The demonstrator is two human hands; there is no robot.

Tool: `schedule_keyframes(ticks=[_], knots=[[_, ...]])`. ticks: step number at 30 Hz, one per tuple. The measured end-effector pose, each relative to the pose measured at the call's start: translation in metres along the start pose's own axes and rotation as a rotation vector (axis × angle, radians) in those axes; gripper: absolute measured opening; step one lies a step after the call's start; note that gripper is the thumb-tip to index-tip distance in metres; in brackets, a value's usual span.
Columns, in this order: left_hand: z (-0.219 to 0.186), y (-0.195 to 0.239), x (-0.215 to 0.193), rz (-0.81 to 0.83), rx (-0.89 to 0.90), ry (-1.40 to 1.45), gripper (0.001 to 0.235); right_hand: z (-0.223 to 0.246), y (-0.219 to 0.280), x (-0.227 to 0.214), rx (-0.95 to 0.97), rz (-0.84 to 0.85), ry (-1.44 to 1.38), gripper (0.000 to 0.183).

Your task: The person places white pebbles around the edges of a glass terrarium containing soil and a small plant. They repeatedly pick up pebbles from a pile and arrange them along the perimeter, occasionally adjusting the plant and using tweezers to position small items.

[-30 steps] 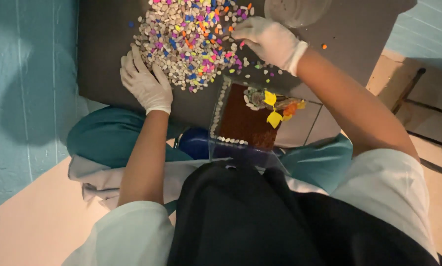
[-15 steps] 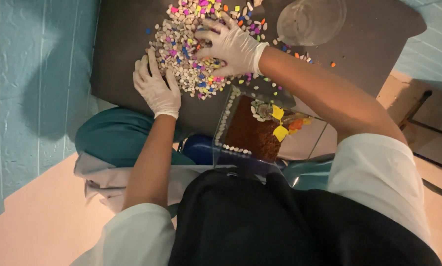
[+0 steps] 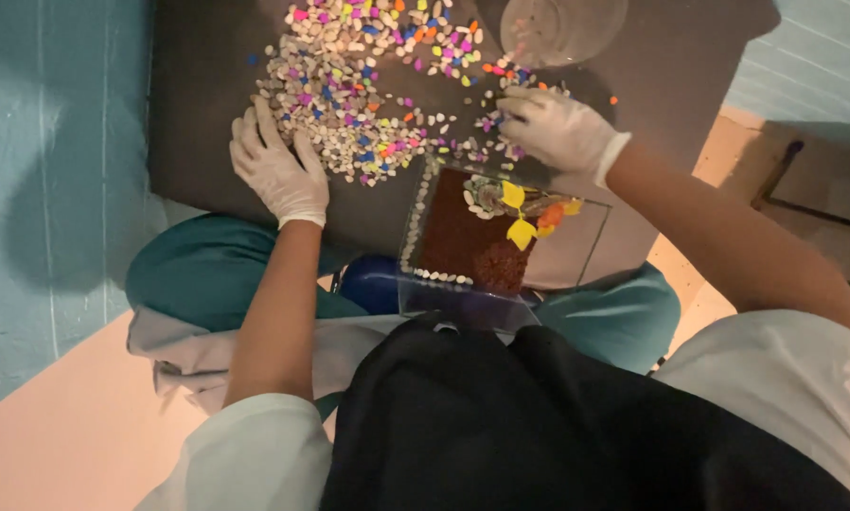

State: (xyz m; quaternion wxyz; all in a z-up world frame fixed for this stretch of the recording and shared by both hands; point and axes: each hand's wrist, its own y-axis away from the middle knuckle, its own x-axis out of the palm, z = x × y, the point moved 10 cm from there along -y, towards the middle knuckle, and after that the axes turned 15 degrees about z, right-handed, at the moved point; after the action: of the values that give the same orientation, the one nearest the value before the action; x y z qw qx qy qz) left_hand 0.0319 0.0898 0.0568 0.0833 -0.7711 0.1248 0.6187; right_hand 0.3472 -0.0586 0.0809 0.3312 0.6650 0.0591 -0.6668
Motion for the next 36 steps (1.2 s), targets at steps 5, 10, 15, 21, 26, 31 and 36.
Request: schedule_keyframes(ticks=[5,10,15,21,26,31,36], knots=[[-0.001,0.000,0.001,-0.038,0.016,-0.012,0.054,-0.024,0.065,0.058,0.234,-0.049,-0.144,0.074],[0.000,-0.001,0.005,0.012,0.005,-0.047,0.056,-0.009,0.085,0.092,0.451,-0.034,-0.227,0.071],[0.003,-0.001,0.009,0.010,-0.006,-0.035,0.055,-0.016,0.082,0.087,0.464,-0.005,-0.242,0.065],[0.003,0.000,0.009,0.026,-0.017,-0.056,0.055,-0.047,0.102,-0.008,0.559,-0.568,-0.247,0.022],[0.004,-0.002,0.010,0.031,-0.029,-0.053,0.055,-0.078,0.079,-0.005,0.603,-0.590,-0.757,0.016],[0.004,-0.001,0.008,-0.016,-0.010,-0.057,0.054,-0.099,0.054,0.042,0.733,-0.616,-0.725,0.010],[0.005,-0.001,0.007,-0.010,-0.007,-0.018,0.054,-0.088,0.052,0.020,0.685,-0.685,-0.867,0.008]])
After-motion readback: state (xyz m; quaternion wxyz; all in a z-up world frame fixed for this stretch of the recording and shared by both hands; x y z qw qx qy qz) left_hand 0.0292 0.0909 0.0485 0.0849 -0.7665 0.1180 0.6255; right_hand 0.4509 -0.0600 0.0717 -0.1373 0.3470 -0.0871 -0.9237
